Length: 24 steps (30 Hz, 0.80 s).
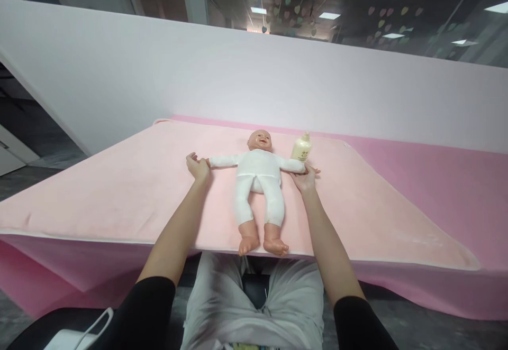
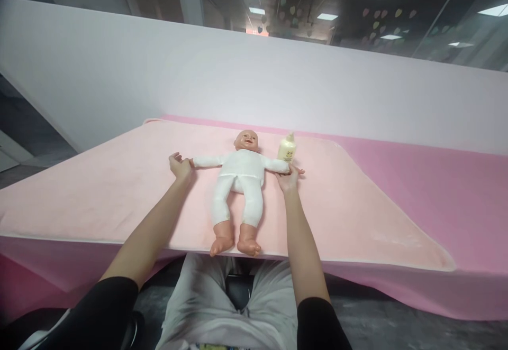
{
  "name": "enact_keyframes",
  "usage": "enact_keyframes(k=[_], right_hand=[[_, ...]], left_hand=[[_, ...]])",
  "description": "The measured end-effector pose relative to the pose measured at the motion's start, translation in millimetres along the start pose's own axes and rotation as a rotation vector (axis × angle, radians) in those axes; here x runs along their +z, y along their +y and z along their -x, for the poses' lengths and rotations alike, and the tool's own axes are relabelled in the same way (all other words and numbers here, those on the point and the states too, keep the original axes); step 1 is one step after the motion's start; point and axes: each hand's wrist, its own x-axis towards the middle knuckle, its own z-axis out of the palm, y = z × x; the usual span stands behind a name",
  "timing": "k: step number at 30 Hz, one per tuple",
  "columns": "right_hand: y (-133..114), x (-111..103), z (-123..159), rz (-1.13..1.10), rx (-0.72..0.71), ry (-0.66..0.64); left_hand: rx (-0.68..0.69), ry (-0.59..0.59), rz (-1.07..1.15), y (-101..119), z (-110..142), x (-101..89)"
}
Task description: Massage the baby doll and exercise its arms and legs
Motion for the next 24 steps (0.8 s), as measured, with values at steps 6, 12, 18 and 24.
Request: enact_keyframes(k=[6, 12, 18, 24], right_hand=[[0.5, 3.0, 0.1, -0.012, 0.003, 0.021], [1.1, 2.9, -0.9, -0.017, -0.018, 0.002], [2.2, 3.1, -2.2, 0.02, -0.031, -0.012], [3.5, 2.9, -1.8, 0.009, -0.035, 0.009]], left_hand=[[0.22, -0.001, -0.254, 16.6, 11.2, -9.8], [0.801, -0.286, -0.18, 47.4, 60.1, 2.5], [1.141, -0.778, -0.258, 51.2, 97.0, 10.4], [0.865, -0.781, -0.243, 43.3, 80.9, 15.1]])
